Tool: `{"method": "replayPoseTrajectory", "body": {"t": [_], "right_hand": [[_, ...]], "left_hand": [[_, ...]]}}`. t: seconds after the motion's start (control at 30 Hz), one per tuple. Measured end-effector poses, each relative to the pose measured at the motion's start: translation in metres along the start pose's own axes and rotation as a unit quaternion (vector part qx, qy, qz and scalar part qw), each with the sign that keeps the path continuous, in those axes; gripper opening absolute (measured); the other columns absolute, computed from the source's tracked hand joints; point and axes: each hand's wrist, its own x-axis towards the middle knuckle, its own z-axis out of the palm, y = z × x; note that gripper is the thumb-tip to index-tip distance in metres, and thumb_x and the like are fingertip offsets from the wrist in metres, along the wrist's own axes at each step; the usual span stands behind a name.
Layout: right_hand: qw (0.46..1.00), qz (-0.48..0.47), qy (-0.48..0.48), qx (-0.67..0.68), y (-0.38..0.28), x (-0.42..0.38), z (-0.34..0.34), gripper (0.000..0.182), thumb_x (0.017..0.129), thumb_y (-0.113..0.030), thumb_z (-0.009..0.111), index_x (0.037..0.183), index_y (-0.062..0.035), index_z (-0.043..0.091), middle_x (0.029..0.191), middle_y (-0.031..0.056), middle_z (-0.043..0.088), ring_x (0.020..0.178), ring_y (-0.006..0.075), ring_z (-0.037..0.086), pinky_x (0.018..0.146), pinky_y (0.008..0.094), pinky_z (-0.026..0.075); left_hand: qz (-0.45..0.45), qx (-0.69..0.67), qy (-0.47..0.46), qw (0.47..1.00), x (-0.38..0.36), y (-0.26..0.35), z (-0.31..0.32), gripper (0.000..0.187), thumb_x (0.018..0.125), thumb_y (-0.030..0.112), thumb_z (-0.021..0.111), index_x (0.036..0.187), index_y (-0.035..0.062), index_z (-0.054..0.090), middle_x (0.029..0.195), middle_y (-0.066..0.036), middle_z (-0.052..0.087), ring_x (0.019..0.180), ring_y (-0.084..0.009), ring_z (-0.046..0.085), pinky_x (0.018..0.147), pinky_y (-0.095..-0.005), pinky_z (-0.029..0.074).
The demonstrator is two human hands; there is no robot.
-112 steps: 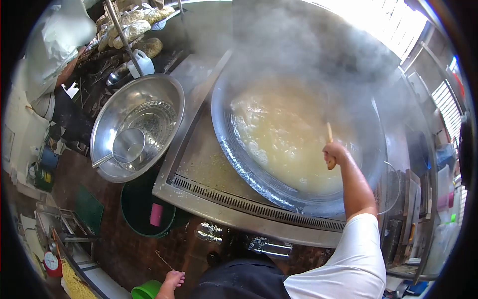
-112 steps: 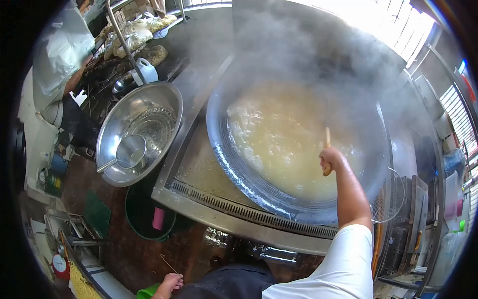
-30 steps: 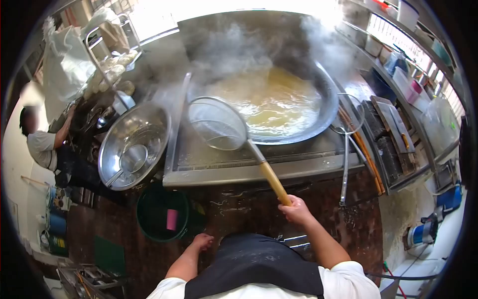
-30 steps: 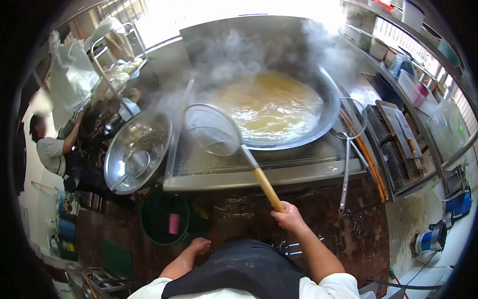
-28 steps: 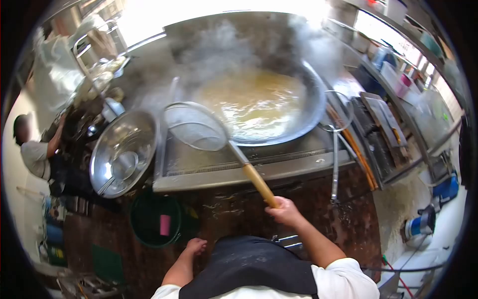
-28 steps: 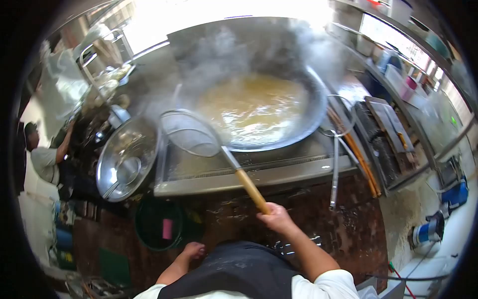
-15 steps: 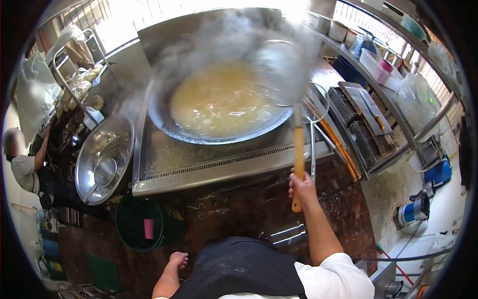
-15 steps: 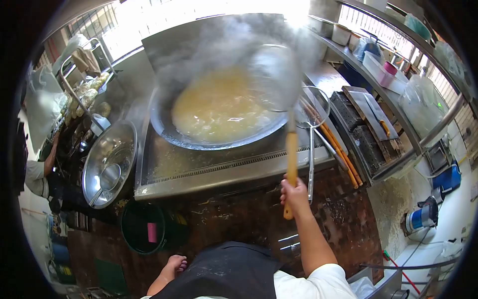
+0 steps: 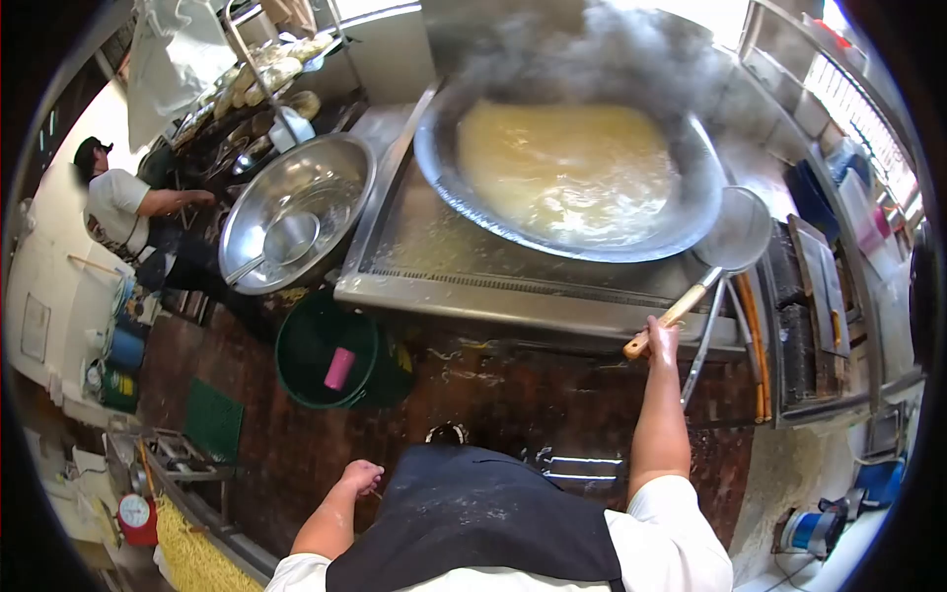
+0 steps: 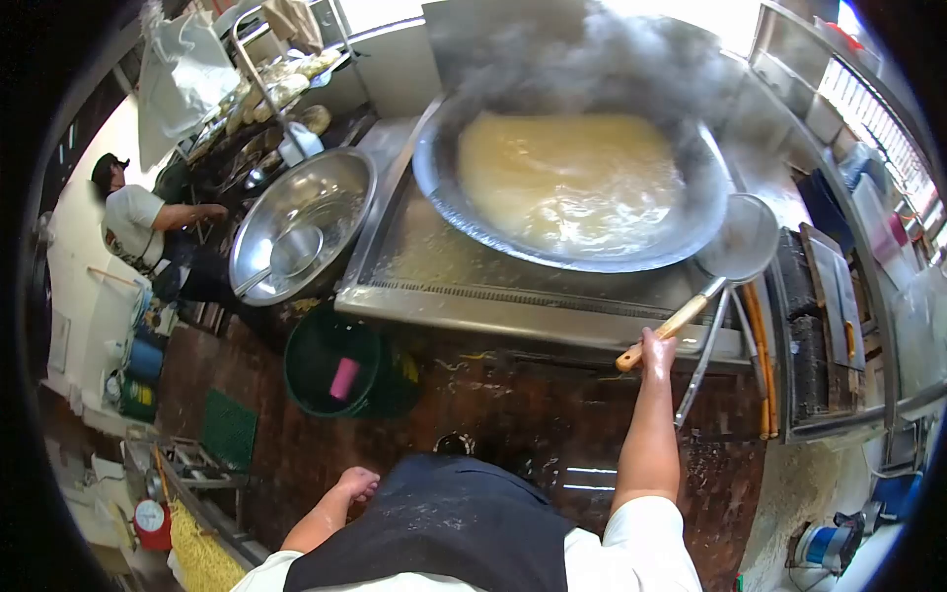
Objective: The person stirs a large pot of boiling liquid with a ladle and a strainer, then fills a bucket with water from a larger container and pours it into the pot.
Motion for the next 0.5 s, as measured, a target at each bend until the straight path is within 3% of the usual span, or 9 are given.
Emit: {"method": "replayPoseTrajectory", "body": {"t": [0.03,0.1,0.17,0.23,0.3,0.37,0.43,0.5], "right_hand": [[0.999,-0.026,0.033,-0.021,0.008,0.006,0.006,0.033,0.079,-0.015,0.064,0.097,0.0045,0.045,0.081,0.0165,0.061,0.069,0.0283,0.066,0.061,0.0391,0.055],[0.971,-0.073,0.117,-0.196,0.020,0.019,0.011,0.050,0.077,-0.029,0.068,0.106,0.0059,0.045,0.096,0.0271,0.063,0.089,0.0369,0.066,0.081,0.0450,0.052],[0.927,-0.032,0.135,-0.347,-0.019,-0.018,0.019,0.069,0.075,-0.042,0.067,0.119,0.0052,0.044,0.112,0.0317,0.060,0.105,0.0427,0.060,0.095,0.0475,0.044],[0.910,-0.075,0.138,-0.384,-0.021,-0.027,0.014,0.083,0.076,-0.053,0.066,0.133,0.0008,0.039,0.120,0.0299,0.057,0.109,0.0451,0.057,0.095,0.0500,0.044],[0.868,-0.089,0.195,-0.448,-0.032,-0.040,0.016,0.090,0.076,-0.057,0.066,0.140,-0.0022,0.036,0.127,0.0277,0.054,0.113,0.0436,0.056,0.095,0.0497,0.044],[0.838,-0.163,0.215,-0.475,-0.028,-0.037,0.009,0.091,0.077,-0.060,0.065,0.143,-0.0050,0.035,0.129,0.0278,0.052,0.114,0.0429,0.055,0.095,0.0495,0.044],[0.821,-0.127,0.196,-0.521,-0.065,-0.083,0.027,0.084,0.078,-0.055,0.065,0.141,-0.0047,0.038,0.127,0.0276,0.054,0.115,0.0418,0.054,0.096,0.0475,0.044],[0.801,-0.178,0.213,-0.531,-0.056,-0.085,0.029,0.080,0.080,-0.050,0.066,0.140,-0.0046,0.040,0.125,0.0278,0.054,0.116,0.0409,0.053,0.097,0.0463,0.043]], "left_hand": [[-0.009,-0.006,0.007,1.000,-0.007,-0.005,-0.004,0.020,0.088,0.025,0.066,0.079,0.0069,0.062,0.063,-0.002,0.056,0.048,-0.0113,0.049,0.040,-0.0264,0.034],[0.020,-0.002,0.053,0.998,-0.018,0.003,-0.006,0.020,0.088,0.027,0.066,0.083,0.0079,0.063,0.067,-0.002,0.059,0.053,-0.0112,0.052,0.043,-0.0254,0.038],[0.034,-0.056,0.059,0.996,-0.026,0.010,-0.015,0.020,0.088,0.028,0.065,0.085,0.0084,0.063,0.070,-0.002,0.060,0.057,-0.0111,0.054,0.046,-0.0257,0.041],[0.072,-0.142,0.061,0.985,-0.026,0.016,-0.034,0.023,0.088,0.032,0.065,0.091,0.0096,0.063,0.079,-0.001,0.063,0.066,-0.0116,0.058,0.055,-0.0272,0.047],[0.105,-0.248,0.078,0.960,-0.020,0.032,-0.064,0.028,0.087,0.036,0.066,0.098,0.0105,0.060,0.082,-0.002,0.064,0.065,-0.0120,0.059,0.053,-0.0266,0.047],[0.172,-0.314,0.106,0.928,-0.024,0.068,-0.104,0.026,0.089,0.036,0.064,0.095,0.0116,0.058,0.082,-0.002,0.063,0.063,-0.0102,0.058,0.050,-0.0225,0.045],[0.265,-0.325,0.160,0.894,-0.027,0.111,-0.150,0.021,0.092,0.031,0.060,0.094,0.0102,0.058,0.080,0.000,0.062,0.061,-0.0071,0.055,0.049,-0.0212,0.043],[0.354,-0.272,0.235,0.864,-0.023,0.155,-0.203,0.021,0.092,0.028,0.060,0.099,0.0076,0.061,0.080,0.001,0.060,0.064,-0.0043,0.053,0.049,-0.0196,0.040]]}}
